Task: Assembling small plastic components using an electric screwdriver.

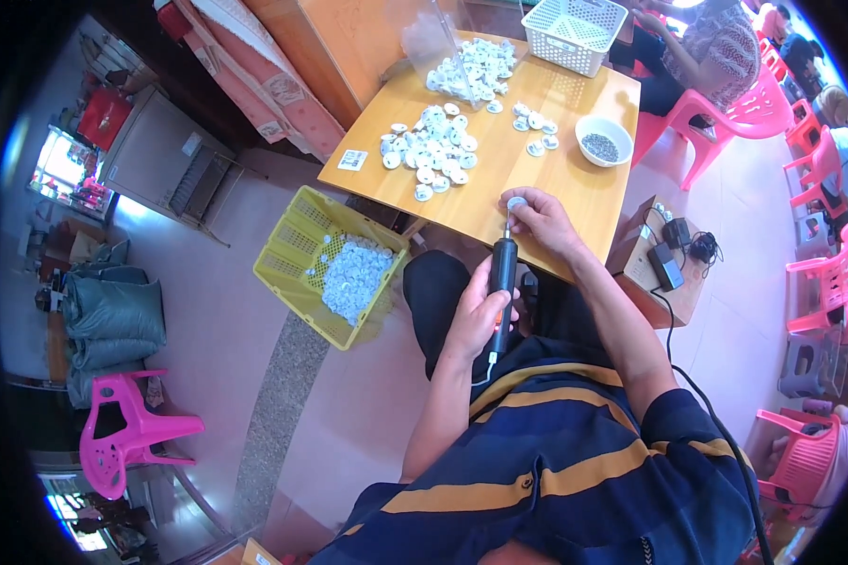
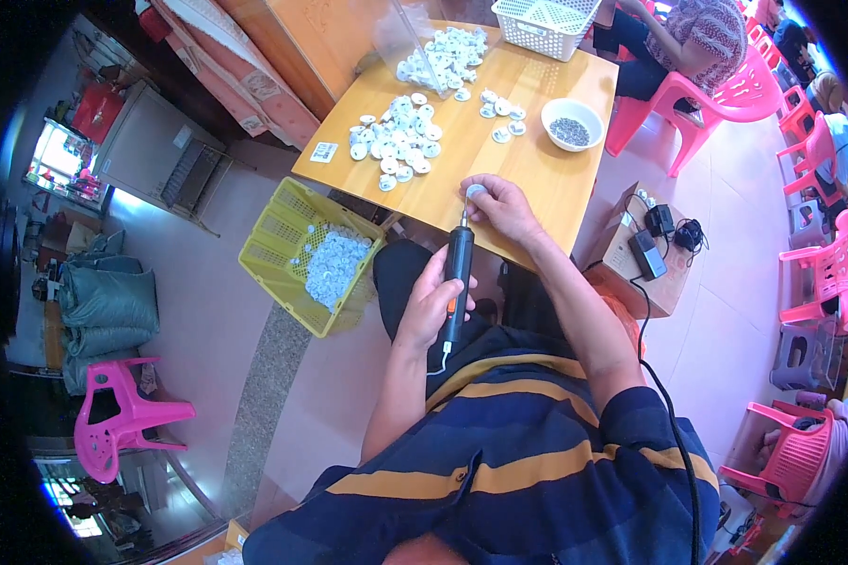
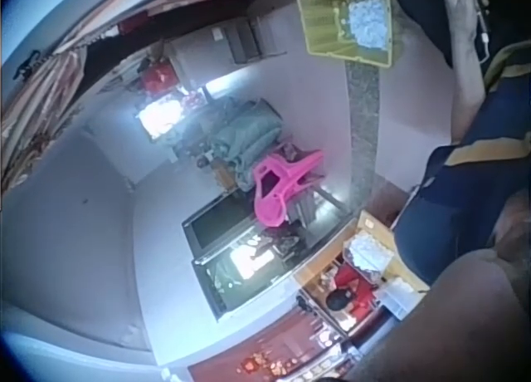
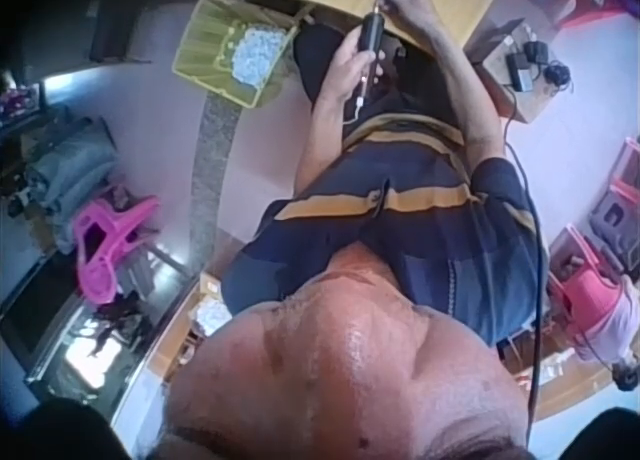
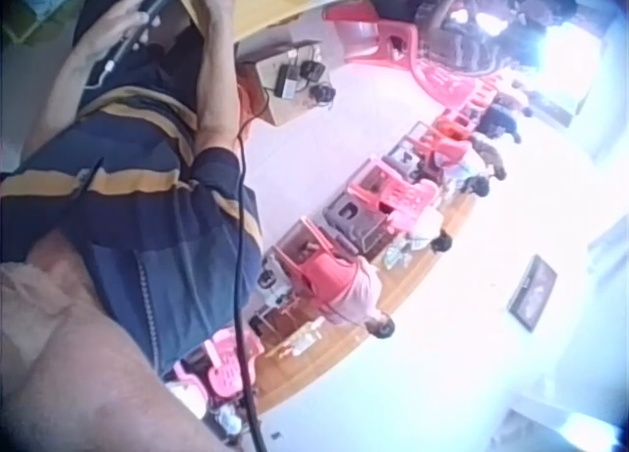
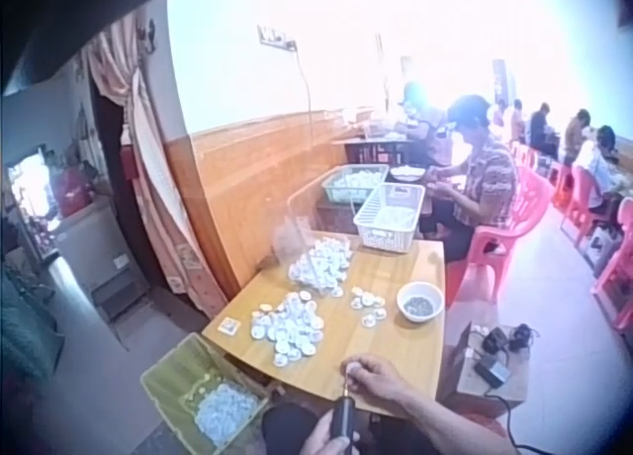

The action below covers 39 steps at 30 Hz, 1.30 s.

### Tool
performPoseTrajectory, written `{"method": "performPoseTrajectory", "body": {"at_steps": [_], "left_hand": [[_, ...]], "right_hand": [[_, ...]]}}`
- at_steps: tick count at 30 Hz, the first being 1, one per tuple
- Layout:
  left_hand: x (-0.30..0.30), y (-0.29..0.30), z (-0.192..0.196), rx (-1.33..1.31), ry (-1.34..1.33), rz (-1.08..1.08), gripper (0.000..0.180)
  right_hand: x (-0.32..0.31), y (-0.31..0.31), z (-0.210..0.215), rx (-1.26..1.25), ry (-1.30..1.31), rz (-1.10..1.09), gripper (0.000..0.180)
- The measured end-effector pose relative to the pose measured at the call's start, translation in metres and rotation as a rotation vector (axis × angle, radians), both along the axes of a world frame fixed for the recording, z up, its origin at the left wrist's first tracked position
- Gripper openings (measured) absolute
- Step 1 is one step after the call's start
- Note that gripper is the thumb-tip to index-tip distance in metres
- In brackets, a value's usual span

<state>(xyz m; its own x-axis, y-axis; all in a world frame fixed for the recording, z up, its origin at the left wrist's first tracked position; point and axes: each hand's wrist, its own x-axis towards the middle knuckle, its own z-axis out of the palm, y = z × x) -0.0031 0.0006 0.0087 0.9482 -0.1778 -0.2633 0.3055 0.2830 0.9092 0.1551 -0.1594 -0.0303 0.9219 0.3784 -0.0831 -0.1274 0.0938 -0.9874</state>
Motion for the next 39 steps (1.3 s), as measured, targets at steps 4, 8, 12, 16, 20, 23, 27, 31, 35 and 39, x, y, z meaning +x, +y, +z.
{"method": "performPoseTrajectory", "body": {"at_steps": [4, 8, 12, 16, 20, 23, 27, 31, 35, 39], "left_hand": [[0.0002, -0.0002, -0.0015, 0.002, -0.001, -0.001, 0.066], [0.0009, -0.0008, -0.0011, 0.01, 0.0, -0.002, 0.065], [0.0008, -0.0012, -0.0001, 0.016, -0.001, -0.009, 0.065], [0.0013, -0.0012, 0.0009, 0.004, 0.007, -0.014, 0.065], [0.0015, -0.0011, -0.0009, 0.007, 0.01, -0.014, 0.064], [0.0019, -0.0012, -0.0013, 0.009, 0.012, -0.015, 0.064], [0.0016, -0.0018, -0.0043, 0.004, 0.008, -0.004, 0.064], [0.0022, -0.0021, -0.0033, 0.003, 0.004, -0.002, 0.064], [0.0023, -0.002, -0.004, 0.007, 0.005, -0.002, 0.063], [0.0021, -0.0011, -0.005, 0.006, 0.01, -0.008, 0.063]], "right_hand": [[-0.0036, 0.002, 0.0028, -0.056, -0.047, -0.035, 0.021], [-0.0057, 0.0049, 0.0031, -0.058, -0.085, -0.061, 0.021], [-0.0069, 0.0046, 0.0047, -0.079, -0.097, -0.061, 0.021], [-0.0073, 0.0038, 0.0031, -0.093, -0.083, -0.049, 0.021], [-0.0084, 0.0039, 0.0032, -0.092, -0.076, -0.039, 0.022], [-0.0088, 0.0041, 0.0045, -0.096, -0.084, -0.046, 0.022], [-0.0084, 0.0034, 0.0052, -0.111, -0.099, -0.036, 0.023], [-0.0064, 0.0021, 0.0027, -0.107, -0.099, -0.025, 0.023], [-0.0073, 0.0031, 0.0032, -0.106, -0.09, -0.029, 0.023], [-0.0092, 0.0043, 0.0073, -0.112, -0.085, -0.032, 0.023]]}}
